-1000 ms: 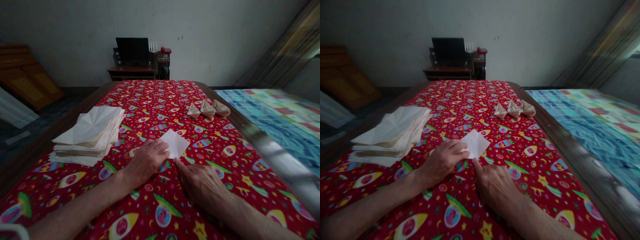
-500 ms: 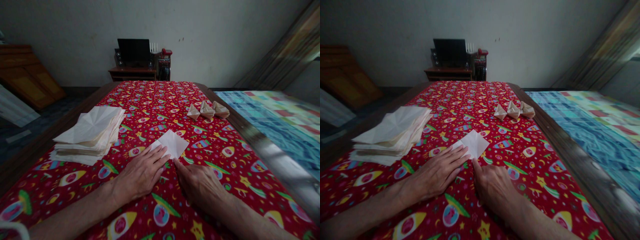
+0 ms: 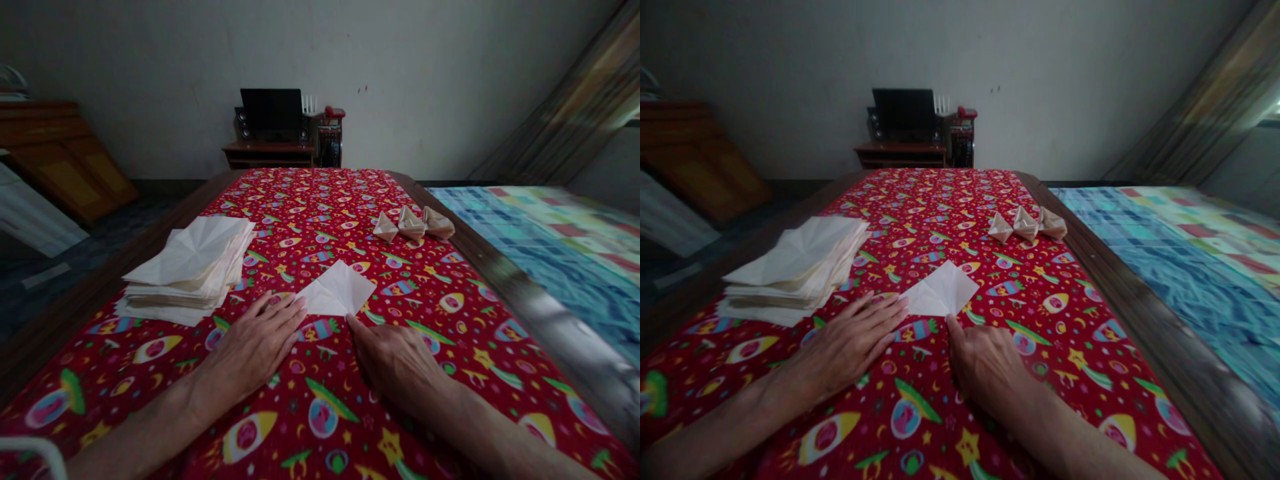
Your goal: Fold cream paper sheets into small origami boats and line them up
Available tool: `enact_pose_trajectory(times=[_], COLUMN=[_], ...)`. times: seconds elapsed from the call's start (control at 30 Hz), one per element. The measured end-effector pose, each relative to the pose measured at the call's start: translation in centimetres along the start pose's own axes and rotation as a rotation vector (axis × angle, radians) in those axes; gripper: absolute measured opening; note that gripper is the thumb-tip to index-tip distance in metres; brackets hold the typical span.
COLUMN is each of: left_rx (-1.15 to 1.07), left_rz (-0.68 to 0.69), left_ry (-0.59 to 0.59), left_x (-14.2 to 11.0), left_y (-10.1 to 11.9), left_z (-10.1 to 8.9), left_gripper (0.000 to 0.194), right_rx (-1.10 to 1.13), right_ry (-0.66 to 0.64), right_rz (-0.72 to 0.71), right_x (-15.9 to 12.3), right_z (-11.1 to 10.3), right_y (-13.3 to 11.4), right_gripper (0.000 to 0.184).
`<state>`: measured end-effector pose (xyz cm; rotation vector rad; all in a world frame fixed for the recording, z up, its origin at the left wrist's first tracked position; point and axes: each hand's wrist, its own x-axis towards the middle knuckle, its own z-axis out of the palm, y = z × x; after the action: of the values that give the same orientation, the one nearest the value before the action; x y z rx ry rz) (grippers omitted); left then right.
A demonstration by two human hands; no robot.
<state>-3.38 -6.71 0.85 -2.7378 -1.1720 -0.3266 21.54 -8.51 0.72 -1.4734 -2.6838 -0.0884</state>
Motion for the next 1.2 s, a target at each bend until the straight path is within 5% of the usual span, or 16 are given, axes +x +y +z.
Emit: enact_pose_trajectory(times=[0.3, 0.47, 0.67, 0.9, 1.07, 1.2], left_rx=[-0.134, -0.155, -0.100, -0.035, -0.154, -0.239], left_rz=[0.146, 0.173, 0.218, 0.230, 0.243, 0.217], left_ry=[0.026, -0.004, -0.010, 0.107, 0.124, 0.115], left_x=[2.9, 4.3, 4.5, 5.2, 4.8, 3.5], left_y=[0.4, 0.6, -0.3, -2.7, -1.9, -0.7], left_z=[-0.7, -0.5, -0.3, 1.3, 1.4, 1.2], left_gripper=[0.029, 0.030, 0.034, 0.025, 0.025, 0.035], right_rx=[0.039, -0.054, -0.064, 0.148, 0.455, 0.813], right_ry=[0.091, 0.310, 0.344, 0.305, 0.197, 0.180], right_rz=[-0.051, -0.046, -0.230, -0.383, -0.489, -0.293], right_x=[0.2, 0.9, 3.5, 3.0, 2.3, 3.1], right_z=[0.1, -0.5, 0.2, 0.0, 0.0, 0.2], right_y=[0.5, 4.6, 8.5, 6.5, 4.4, 4.3], right_gripper=[0.027, 0.035, 0.032, 0.017, 0.015, 0.015])
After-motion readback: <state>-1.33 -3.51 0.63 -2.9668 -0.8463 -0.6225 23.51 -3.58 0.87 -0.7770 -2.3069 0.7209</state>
